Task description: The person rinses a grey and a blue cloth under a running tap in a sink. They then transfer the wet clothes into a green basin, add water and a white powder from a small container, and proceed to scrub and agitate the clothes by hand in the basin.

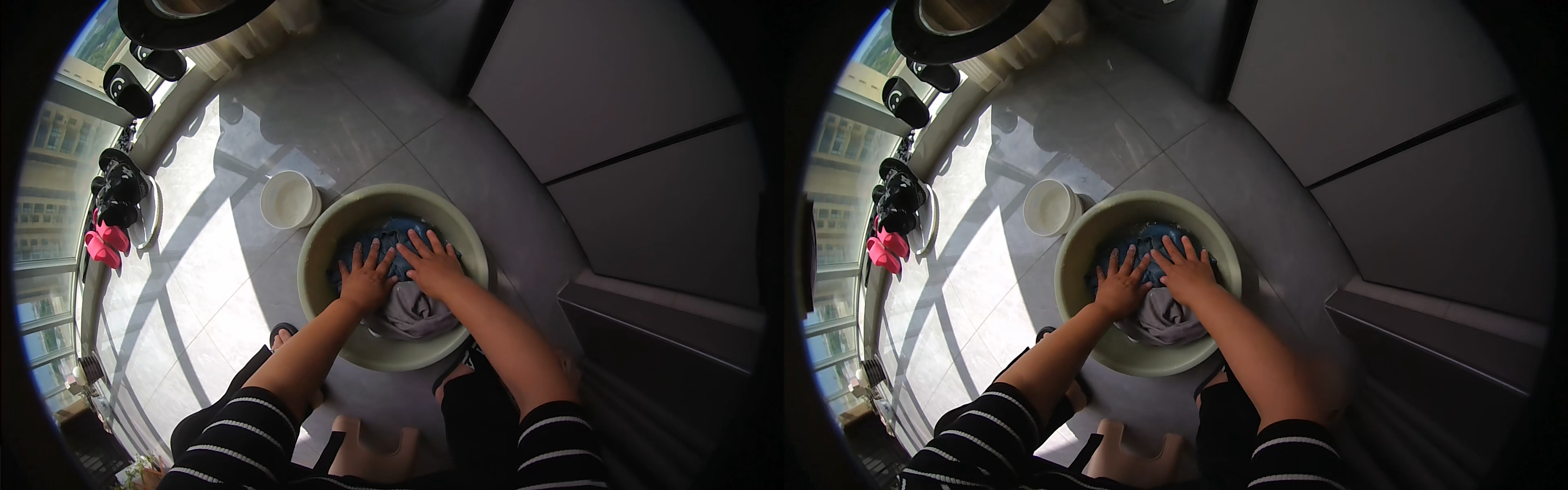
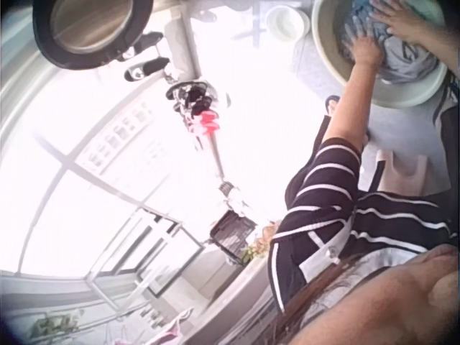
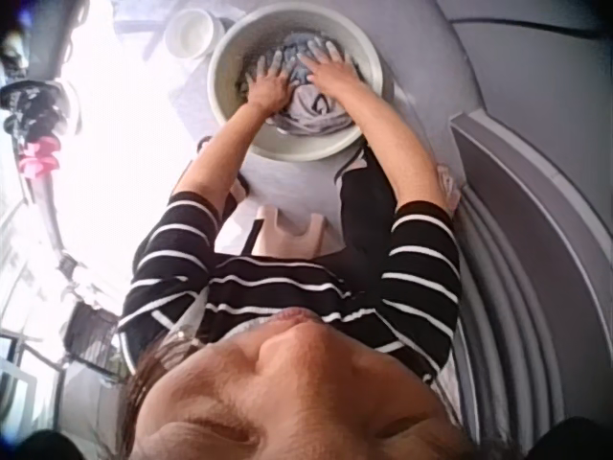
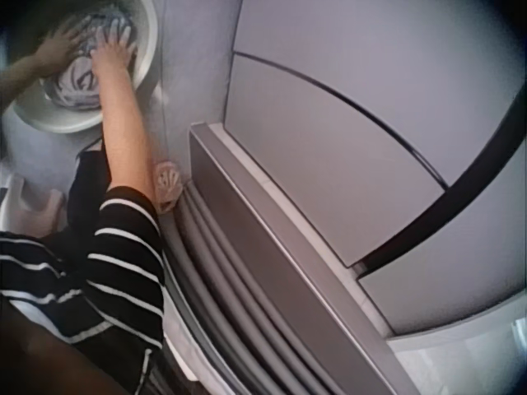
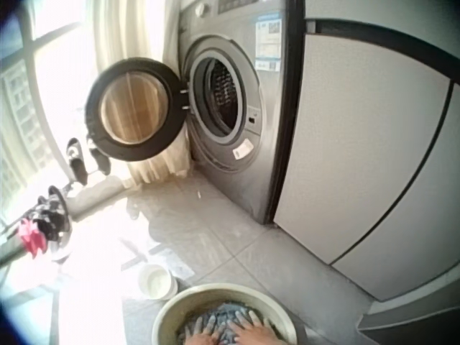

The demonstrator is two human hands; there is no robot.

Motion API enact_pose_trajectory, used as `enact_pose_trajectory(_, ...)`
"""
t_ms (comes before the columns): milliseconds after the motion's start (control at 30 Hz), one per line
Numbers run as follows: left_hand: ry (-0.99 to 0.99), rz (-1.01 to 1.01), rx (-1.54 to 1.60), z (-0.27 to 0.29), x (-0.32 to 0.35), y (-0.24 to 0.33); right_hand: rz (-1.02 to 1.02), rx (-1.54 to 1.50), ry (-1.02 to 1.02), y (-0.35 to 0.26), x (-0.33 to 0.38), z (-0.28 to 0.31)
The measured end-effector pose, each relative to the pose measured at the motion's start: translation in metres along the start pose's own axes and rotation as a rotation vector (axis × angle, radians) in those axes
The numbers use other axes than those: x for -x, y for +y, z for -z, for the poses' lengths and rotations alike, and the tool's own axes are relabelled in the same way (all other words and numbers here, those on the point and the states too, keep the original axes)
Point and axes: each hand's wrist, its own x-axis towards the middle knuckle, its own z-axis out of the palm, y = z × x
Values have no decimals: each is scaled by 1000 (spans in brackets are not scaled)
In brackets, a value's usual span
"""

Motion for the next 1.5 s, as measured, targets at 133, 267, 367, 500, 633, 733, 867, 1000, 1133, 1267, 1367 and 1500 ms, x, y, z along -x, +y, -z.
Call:
enact_pose_trajectory(133,-97,-19,-1,3,-14,-7,-44,-27,-94,5,-13,-10)
enact_pose_trajectory(267,-50,-45,2,-18,-32,-21,-68,-85,-166,7,-28,-8)
enact_pose_trajectory(367,13,-22,-26,-33,-44,-22,-79,-82,-148,11,-38,-17)
enact_pose_trajectory(500,120,34,-33,-47,-51,-17,-66,-76,-120,13,-48,-24)
enact_pose_trajectory(633,192,-6,-38,-21,-47,-12,-80,-58,44,11,-45,-28)
enact_pose_trajectory(733,237,-46,112,-1,-47,-27,-159,-228,138,0,-40,-25)
enact_pose_trajectory(867,212,-6,266,-3,-56,-35,-231,-632,327,-15,-40,-29)
enact_pose_trajectory(1000,289,81,398,39,-32,-22,-207,-909,589,-36,-21,-12)
enact_pose_trajectory(1133,694,-128,410,57,-12,-13,-87,-988,751,-56,21,25)
enact_pose_trajectory(1267,559,-452,252,64,18,-12,102,-740,753,-22,53,22)
enact_pose_trajectory(1367,379,-580,198,36,15,-42,-43,-456,251,8,68,-10)
enact_pose_trajectory(1500,371,-428,166,55,-3,-16,54,-207,69,7,64,-31)
